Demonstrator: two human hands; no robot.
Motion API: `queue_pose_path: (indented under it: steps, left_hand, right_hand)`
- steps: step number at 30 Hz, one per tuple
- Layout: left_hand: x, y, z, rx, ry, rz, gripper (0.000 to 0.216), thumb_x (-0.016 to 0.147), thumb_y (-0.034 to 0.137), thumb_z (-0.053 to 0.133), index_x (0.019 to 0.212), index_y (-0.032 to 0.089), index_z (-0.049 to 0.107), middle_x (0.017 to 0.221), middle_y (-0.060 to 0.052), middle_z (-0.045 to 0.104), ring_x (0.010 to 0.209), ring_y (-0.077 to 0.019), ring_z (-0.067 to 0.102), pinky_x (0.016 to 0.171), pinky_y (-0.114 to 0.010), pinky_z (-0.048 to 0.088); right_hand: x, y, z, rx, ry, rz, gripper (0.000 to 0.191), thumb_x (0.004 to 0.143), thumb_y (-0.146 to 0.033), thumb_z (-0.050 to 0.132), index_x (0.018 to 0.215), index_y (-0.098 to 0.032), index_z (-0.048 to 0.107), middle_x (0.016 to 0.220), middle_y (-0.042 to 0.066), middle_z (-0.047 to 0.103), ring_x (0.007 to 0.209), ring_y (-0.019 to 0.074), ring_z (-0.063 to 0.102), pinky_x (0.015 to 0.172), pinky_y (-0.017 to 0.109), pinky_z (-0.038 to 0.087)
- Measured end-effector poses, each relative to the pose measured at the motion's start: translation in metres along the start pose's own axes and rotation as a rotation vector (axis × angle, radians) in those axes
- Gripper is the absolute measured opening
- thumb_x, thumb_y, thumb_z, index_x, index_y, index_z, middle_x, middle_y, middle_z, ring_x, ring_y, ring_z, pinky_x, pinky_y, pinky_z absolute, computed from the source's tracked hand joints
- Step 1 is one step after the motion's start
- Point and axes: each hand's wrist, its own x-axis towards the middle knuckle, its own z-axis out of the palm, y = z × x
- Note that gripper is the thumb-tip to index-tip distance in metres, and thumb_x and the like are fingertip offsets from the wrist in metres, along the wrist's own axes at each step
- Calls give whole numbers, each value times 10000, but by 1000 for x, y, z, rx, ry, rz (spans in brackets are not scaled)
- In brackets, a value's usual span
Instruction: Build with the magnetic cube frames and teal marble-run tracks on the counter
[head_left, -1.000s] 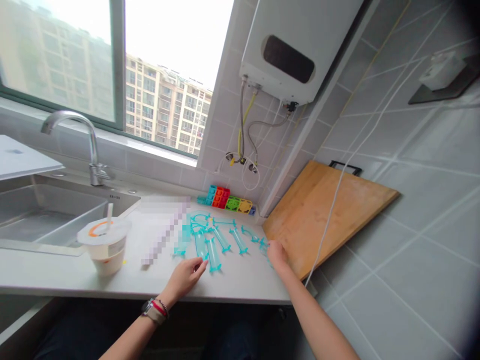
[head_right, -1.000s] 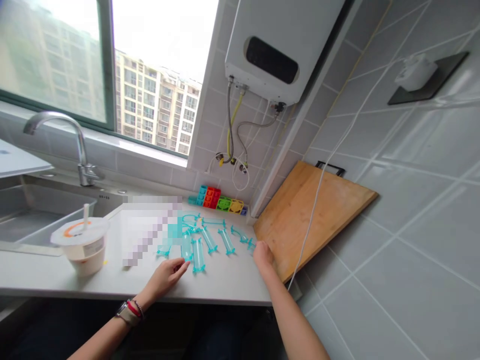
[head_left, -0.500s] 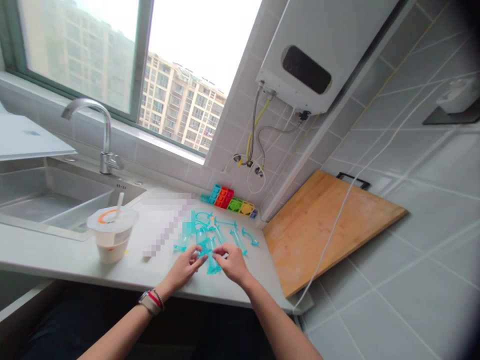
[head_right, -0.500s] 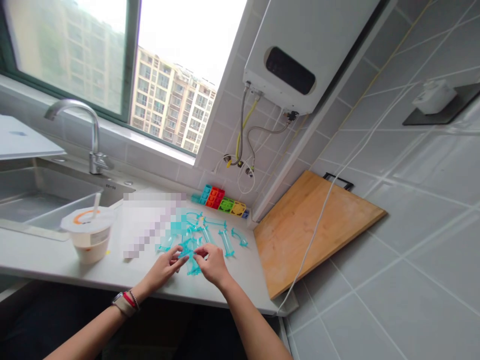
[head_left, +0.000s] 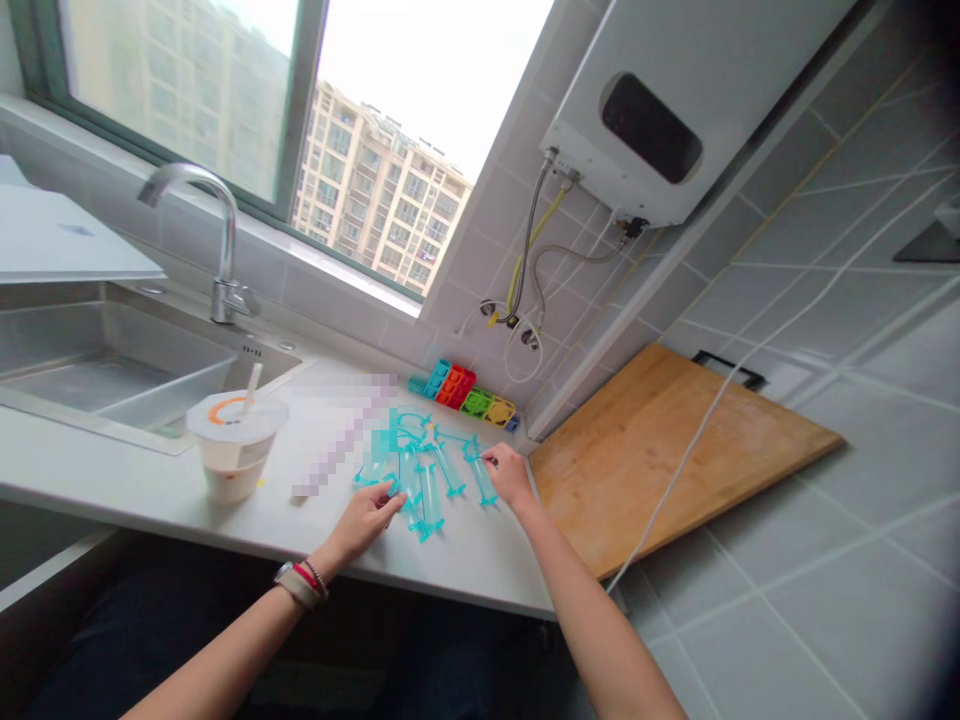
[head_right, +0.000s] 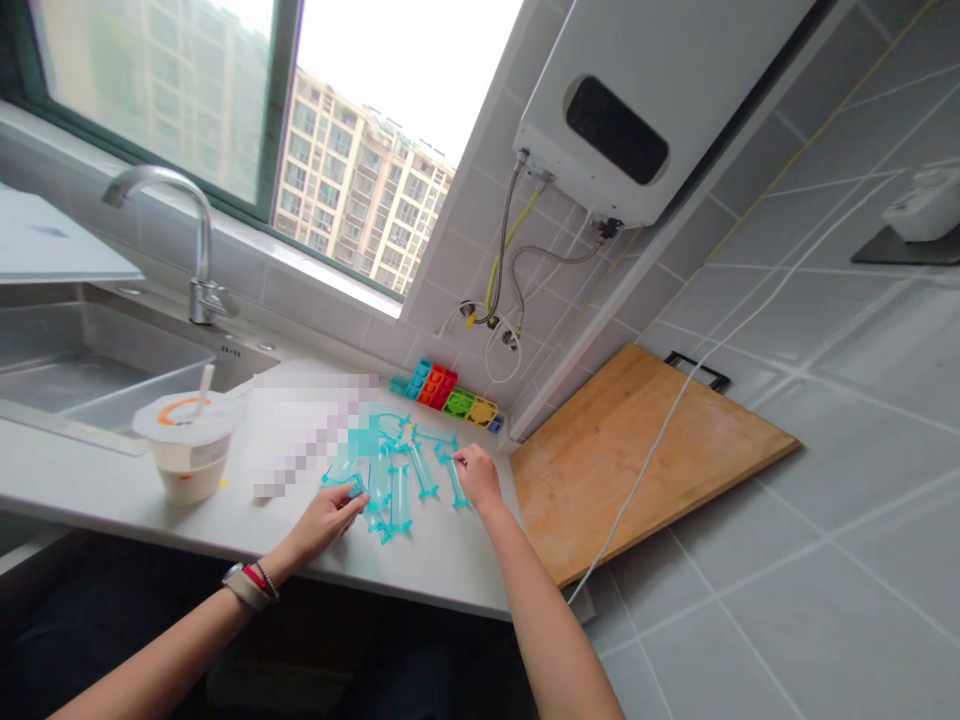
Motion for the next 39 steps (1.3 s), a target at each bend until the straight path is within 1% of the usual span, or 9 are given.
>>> queue_pose_path:
  steps: [7,10,15,19,24,27,31,35,39]
  left_hand:
    - [-2,4,2,15,9,2,451,864,552,588,610,240,386,486,78,394,472,-119,373,498,-249,313]
    - [-2,6,2,19,-4,1,452,874,555,585,620,238,388,484,79,410,466,-116,383,502,-250,323]
    - [-4,11,1,17,-33,-2,455,893,556,605,628,227,436,491,62,494,484,-123,448,535,-253,366]
    - [-4,14,1,8,-52,-12,445,909,563,597,647,216,508,498,50,540,466,-125,458,513,-253,359]
    - [-4,17,0,13,-67,-3,493,889,572,629,584,203,511,500,45,521,491,-118,442,523,-247,343]
    - [-4,18,0,18,-87,7,517,874,581,645,551,195,526,488,55,456,493,-112,412,514,-245,310]
    - [-5,19,0,24,-111,24,529,869,593,644,545,184,557,485,63,404,492,-105,367,501,-241,267]
    - [-5,18,-2,23,-141,34,545,864,604,647,533,178,566,479,57,415,492,-103,367,501,-238,271]
    - [-6,18,-2,-3,-165,29,554,872,608,635,535,174,563,489,38,479,505,-107,407,519,-235,309]
  right_hand:
    - [9,9,40,-80,-127,-28,194,858,-97,688,895,-237,818,991,67,761,1009,221,696,937,304,515]
    - [7,14,43,-58,-130,-25,187,815,-164,765,984,-227,812,1020,65,774,1002,226,706,938,308,525]
    - [1,37,12,-10,33,62,306,965,-283,537,1118,-157,770,1134,136,762,1078,251,693,965,357,531]
    - [-8,46,-22,20,117,150,415,975,-306,425,1127,-112,758,1118,186,769,1020,282,714,911,399,563]
    - [-33,3,-30,112,-22,73,372,979,-380,497,1076,-161,782,1037,123,797,928,247,730,846,360,578]
    - [-53,-44,-12,177,-196,-43,327,894,-464,700,1115,-239,786,1062,52,801,843,195,732,734,281,571]
    - [-63,-90,15,151,-369,-138,539,802,-448,825,1289,-247,716,1109,63,790,825,204,730,743,301,558]
    - [-53,-97,23,121,-385,-93,361,800,-381,816,1124,-225,784,962,56,802,743,199,730,679,284,537]
    - [-44,-89,22,175,-417,-72,451,764,-447,838,1143,-211,774,965,48,810,759,195,751,663,259,547]
